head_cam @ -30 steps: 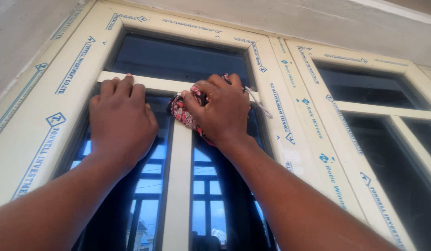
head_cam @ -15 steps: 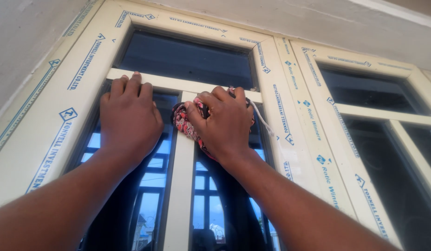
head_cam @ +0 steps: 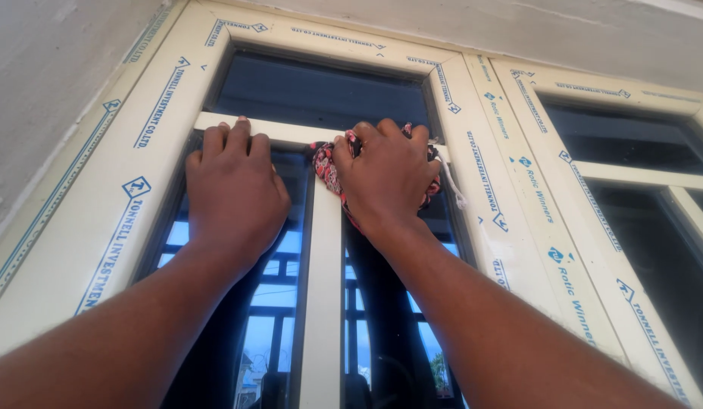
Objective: Scrub the window glass and frame with a cloth.
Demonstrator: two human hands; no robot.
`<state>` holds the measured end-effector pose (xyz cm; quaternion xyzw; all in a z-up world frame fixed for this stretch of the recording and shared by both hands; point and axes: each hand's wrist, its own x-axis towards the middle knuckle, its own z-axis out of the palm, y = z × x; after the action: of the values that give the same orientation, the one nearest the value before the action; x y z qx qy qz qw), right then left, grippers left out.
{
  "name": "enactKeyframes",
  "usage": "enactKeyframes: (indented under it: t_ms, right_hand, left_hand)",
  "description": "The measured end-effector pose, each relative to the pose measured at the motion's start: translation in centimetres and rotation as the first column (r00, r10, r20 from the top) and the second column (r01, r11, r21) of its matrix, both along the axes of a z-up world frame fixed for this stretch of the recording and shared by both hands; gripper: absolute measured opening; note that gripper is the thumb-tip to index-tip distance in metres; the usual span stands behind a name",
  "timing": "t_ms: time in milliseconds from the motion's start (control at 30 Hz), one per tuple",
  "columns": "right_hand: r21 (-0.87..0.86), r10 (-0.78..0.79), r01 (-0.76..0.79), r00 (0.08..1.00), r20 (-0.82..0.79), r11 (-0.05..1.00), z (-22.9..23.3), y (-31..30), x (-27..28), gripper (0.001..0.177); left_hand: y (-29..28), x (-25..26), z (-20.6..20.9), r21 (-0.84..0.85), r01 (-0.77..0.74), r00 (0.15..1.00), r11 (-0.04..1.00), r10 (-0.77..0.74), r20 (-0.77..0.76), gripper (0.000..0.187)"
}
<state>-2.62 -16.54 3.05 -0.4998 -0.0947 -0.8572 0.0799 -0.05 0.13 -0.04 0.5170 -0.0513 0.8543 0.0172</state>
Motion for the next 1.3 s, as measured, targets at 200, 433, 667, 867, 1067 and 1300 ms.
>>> enactKeyframes:
  t_ms: [200,433,667,867,1067,1300]
  right_hand:
    - [-0.022,-0.005,0.003,0.998,-0.065,1.000,-2.2,0.0,-1.0,0.037]
    - [-0.117,-0.002,-0.012,0.994,-0.112,0.993,-2.4,-1.1,-1.3,0.037]
    - [0.128,0.022,-0.003,0.988,-0.150,0.992,-1.1,1.6,-1.3,0.040]
    - [0.163,0.054,-0.026,0.983,-0.173,0.986,-2.3,2.1,-2.3,0.040]
    - [0.049,0.041,-0.031,0.975,-0.216,0.998,-4.2,0.9,-3.0,0.039]
    - [-0.009,-0.053,0.053,0.969,-0.240,0.999,-1.4,1.1,-3.2,0.039]
  left_hand:
    - [0.0,-0.2,-0.2,0.012,0.015,1.000,1.000,-0.016,0.008,0.043]
    - [0.0,-0.1,-0.1,0.024,0.009,0.999,1.000,-0.009,0.033,0.046]
    - [0.0,-0.2,0.0,-0.023,-0.018,0.999,1.000,0.018,-0.032,0.046]
    - [0.0,0.0,0.0,-0.002,0.013,1.000,1.000,-0.013,0.011,0.045]
    - [-0.1,-0.2,-0.2,0.002,0.015,0.998,1.000,-0.015,0.063,0.045]
    - [-0.1,-0.2,-0.2,-0.047,-0.068,0.998,0.997,0.067,-0.021,0.048]
